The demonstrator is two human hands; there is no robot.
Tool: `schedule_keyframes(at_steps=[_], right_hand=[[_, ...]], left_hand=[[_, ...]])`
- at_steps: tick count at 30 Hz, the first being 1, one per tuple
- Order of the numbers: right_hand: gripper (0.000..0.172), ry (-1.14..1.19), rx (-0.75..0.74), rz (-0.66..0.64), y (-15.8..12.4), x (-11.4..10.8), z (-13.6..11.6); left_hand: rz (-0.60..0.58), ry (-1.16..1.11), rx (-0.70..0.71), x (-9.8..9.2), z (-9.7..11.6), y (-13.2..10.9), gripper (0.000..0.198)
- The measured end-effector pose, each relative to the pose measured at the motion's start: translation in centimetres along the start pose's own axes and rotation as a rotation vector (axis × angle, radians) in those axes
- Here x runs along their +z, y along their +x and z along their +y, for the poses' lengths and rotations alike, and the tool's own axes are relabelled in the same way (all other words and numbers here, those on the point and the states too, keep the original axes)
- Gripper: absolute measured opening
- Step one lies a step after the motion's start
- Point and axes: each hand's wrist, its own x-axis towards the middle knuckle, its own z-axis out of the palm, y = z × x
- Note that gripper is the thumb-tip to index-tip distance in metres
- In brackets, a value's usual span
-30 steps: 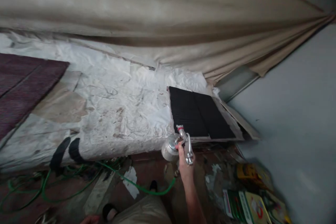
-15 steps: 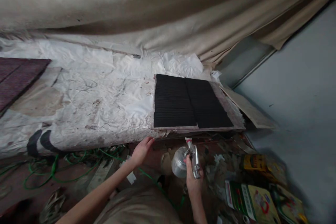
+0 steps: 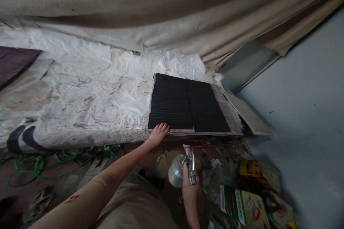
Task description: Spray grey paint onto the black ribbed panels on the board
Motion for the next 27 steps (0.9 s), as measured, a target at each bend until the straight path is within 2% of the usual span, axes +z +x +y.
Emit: schedule_keyframes(at_steps=[6,13,16,21,27], right_hand=[[0.06,0.056,0.129,0.037,0.1,-0.2,-0.1],[0.056,0.101,0.151,0.017,0.6,0.0,-0.3],[0.057,0.119,0.146,0.017,1.1,-0.4,0.5],[0.048,0.12,0.039,-0.029,1.7,-2.0,2.7],[0.049,0.088,0.049,-0.031,2.6,-3.9,4.0]], left_hand=[[-0.006,0.049,0.008,0.0,0.5,0.3,0.05],[0.012,0.11,0.01,0.1,0.6,0.3,0.05],[0.005,0.117,-0.003,0.0,0.7,0.3,0.049],[0.009,0.133,-0.031,-0.1,0.7,0.4,0.047],[0.018,0.15,-0.07,0.0,0.7,0.3,0.048]])
